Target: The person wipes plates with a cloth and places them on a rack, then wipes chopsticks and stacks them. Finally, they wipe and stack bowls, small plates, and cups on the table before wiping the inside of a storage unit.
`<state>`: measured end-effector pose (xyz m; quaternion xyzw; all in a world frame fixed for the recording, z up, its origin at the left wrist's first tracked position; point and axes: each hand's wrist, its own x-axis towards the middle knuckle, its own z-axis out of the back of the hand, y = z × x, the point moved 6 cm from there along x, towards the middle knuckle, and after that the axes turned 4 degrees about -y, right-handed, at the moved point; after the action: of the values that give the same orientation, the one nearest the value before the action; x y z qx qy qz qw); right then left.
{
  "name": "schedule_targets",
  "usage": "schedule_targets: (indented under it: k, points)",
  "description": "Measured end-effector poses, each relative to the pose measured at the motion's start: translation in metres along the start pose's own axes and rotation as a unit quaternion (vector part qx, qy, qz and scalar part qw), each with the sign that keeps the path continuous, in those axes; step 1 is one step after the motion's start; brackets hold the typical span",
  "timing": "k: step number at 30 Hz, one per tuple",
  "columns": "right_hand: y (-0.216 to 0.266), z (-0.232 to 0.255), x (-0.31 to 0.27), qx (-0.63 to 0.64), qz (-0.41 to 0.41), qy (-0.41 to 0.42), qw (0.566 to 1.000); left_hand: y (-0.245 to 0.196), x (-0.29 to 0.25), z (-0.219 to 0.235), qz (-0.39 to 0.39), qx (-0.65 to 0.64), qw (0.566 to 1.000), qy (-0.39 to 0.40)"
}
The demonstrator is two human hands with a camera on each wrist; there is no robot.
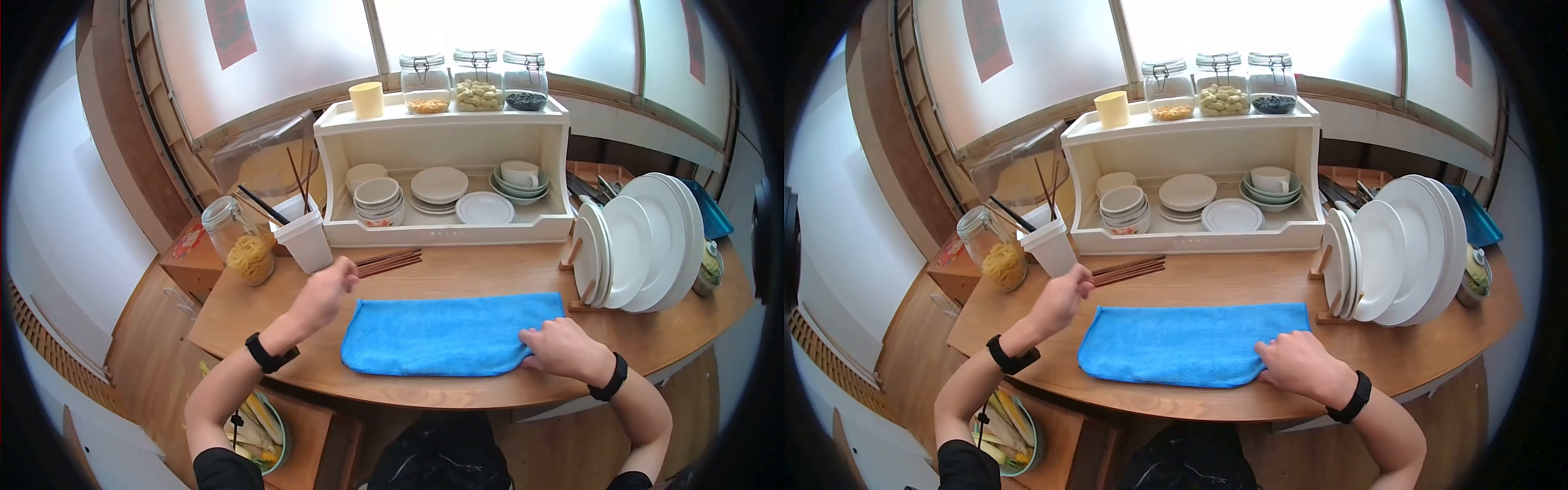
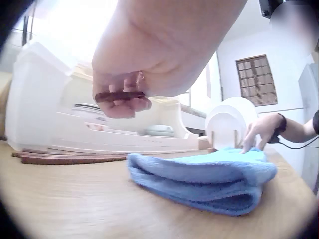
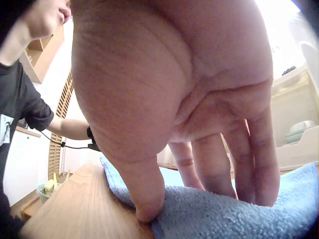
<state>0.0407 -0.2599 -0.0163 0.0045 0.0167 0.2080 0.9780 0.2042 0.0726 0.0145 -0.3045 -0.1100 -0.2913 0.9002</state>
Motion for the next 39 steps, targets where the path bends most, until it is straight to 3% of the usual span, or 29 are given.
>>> schedule_targets:
  k: [3,8,14,17,20,26,29,35,39]
  points:
    - [0.003,-0.003,0.001,-0.009,0.0,0.002,1.0,-0.052,-0.022,-0.04,-0.128,0.011,0.988,0.082]
    - [0.0,-0.01,-0.002,-0.005,0.003,-0.013,1.0,-0.076,-0.032,-0.092,-0.179,0.061,0.959,0.21]
    - [0.0,-0.01,-0.009,0.006,0.005,-0.036,0.999,-0.072,-0.039,-0.084,-0.211,0.138,0.954,0.163]
    - [0.001,-0.01,-0.009,0.003,0.016,-0.045,0.999,-0.072,-0.059,-0.072,-0.224,0.135,0.949,0.178]
    - [0.002,-0.01,-0.01,0.007,0.019,-0.052,0.998,-0.083,-0.08,-0.058,-0.271,0.138,0.942,0.145]
    - [0.003,-0.011,-0.009,-0.011,0.037,-0.04,0.998,-0.054,-0.089,-0.065,-0.285,0.235,0.913,0.171]
    - [-0.005,0.002,-0.006,0.038,0.01,0.003,0.999,-0.053,-0.083,-0.058,-0.289,0.213,0.918,0.171]
    - [-0.018,0.019,-0.005,0.087,-0.024,0.035,0.995,-0.052,-0.059,-0.042,-0.163,0.16,0.95,0.212]
    - [-0.016,0.022,-0.01,0.06,-0.037,0.044,0.997,-0.051,-0.047,-0.036,-0.146,0.135,0.964,0.175]
